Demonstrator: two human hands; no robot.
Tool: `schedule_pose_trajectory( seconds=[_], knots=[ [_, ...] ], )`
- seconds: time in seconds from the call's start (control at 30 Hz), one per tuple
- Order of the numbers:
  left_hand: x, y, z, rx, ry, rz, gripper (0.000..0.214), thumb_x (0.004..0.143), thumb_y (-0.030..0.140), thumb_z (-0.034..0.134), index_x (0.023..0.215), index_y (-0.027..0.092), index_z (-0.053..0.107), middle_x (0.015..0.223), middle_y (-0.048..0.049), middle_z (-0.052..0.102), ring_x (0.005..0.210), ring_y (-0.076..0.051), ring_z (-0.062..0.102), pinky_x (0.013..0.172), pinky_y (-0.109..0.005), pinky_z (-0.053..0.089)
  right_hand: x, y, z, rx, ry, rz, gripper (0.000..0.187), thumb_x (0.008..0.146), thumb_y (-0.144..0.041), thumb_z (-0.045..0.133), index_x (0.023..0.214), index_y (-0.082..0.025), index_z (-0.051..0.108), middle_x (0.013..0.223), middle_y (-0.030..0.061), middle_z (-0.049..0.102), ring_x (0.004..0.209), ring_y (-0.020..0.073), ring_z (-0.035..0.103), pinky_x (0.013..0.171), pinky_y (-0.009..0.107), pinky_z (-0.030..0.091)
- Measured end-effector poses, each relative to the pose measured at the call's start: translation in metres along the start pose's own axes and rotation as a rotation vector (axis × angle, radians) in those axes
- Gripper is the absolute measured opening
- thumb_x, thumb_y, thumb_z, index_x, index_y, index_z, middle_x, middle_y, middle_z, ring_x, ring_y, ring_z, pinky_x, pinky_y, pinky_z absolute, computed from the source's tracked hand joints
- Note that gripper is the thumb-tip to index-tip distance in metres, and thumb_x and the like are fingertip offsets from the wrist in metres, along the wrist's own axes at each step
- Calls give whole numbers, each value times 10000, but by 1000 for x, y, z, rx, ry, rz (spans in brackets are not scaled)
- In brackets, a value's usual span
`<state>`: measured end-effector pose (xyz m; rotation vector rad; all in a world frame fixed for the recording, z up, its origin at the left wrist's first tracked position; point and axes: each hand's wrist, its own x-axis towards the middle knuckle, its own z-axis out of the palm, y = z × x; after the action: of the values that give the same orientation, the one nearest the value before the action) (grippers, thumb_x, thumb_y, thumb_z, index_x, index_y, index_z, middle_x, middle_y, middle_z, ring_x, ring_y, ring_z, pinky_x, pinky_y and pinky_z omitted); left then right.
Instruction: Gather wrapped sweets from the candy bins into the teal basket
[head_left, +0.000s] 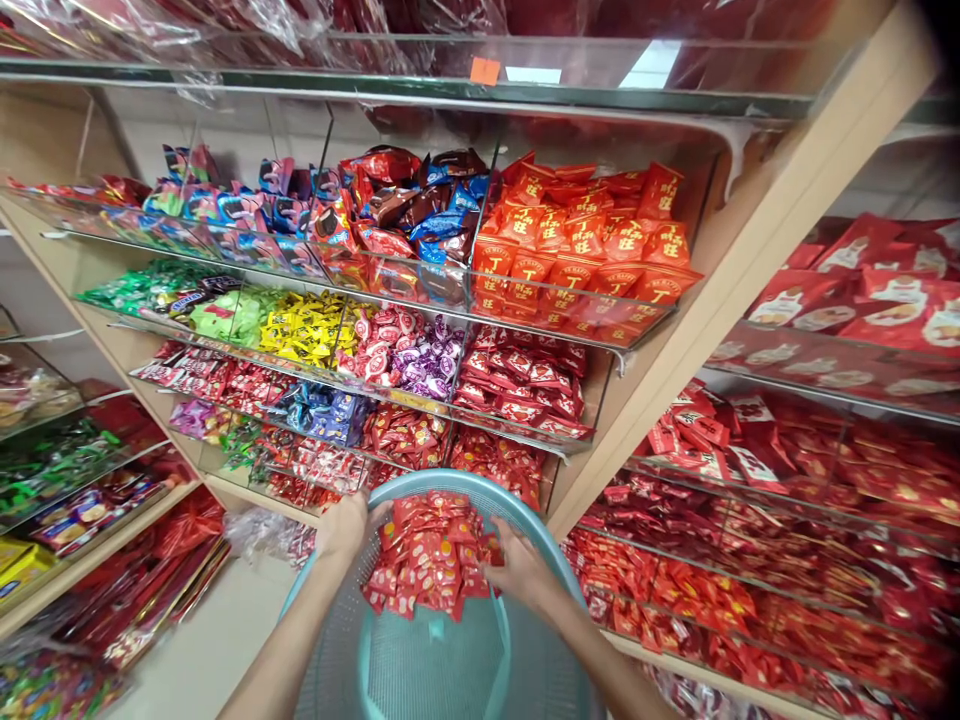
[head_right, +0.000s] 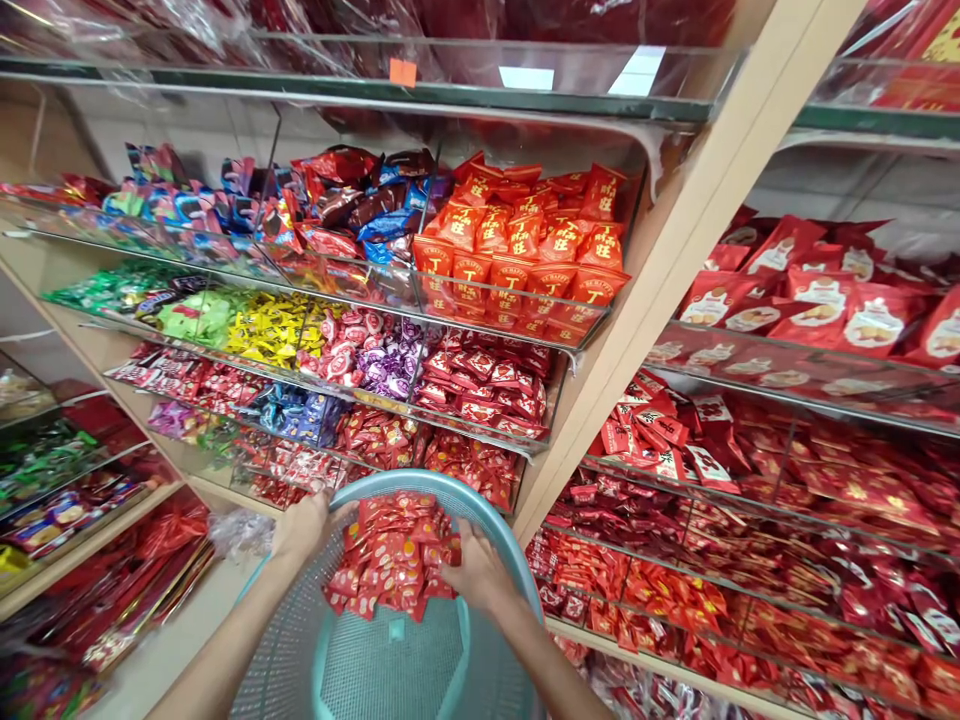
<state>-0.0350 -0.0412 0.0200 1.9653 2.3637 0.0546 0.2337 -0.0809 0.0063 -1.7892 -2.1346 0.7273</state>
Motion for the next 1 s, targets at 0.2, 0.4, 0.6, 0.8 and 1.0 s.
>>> schedule_pose_trajectory(
  seconds=[0.2, 0.4, 0.6, 0.8, 1.0],
  knots=[
    [-1, 2, -2, 6, -11, -8, 522, 760, 557, 249, 944, 164, 538, 832, -135, 627, 804, -272, 585, 666, -337, 411, -7, 8, 10, -169, -51, 136, 534, 676, -291, 500, 1165, -159, 332, 1069, 122, 489, 944, 231, 517, 750, 293, 383],
    [-2, 2, -2, 26, 0, 2, 575, 732, 607, 246, 935, 156, 539, 786, -136, 627, 771, -274, 592, 650, -340, 415, 0, -2, 28, -492, 6, 140, 539, 702, -167, 475, 1210, -178, 295, 1026, 156, 483, 826, 248, 570, 680, 327, 422],
    [-1, 1, -2, 24, 10, 6, 572, 728, 608, 247, 926, 159, 541, 780, -130, 626, 765, -270, 591, 649, -342, 416, 13, -3, 40, -495, -17, 118, 429, 706, -163, 496, 1113, -195, 363, 978, 129, 485, 871, 234, 552, 684, 314, 435],
    [1, -1, 1, 26, 21, 10, 527, 749, 570, 243, 919, 160, 528, 782, -129, 632, 755, -275, 596, 647, -349, 418, 11, 0, 40, -383, -88, 162, 431, 672, -237, 537, 1069, -198, 371, 1055, 107, 425, 823, 233, 565, 669, 327, 427],
    [1, -2, 4, 30, 28, 16, 528, 759, 556, 227, 925, 153, 524, 777, -141, 628, 754, -286, 596, 645, -362, 418, 2, 4, 36, -269, -107, 131, 348, 689, -278, 495, 1009, -185, 396, 1061, 91, 390, 798, 206, 563, 682, 311, 422]
  ],
)
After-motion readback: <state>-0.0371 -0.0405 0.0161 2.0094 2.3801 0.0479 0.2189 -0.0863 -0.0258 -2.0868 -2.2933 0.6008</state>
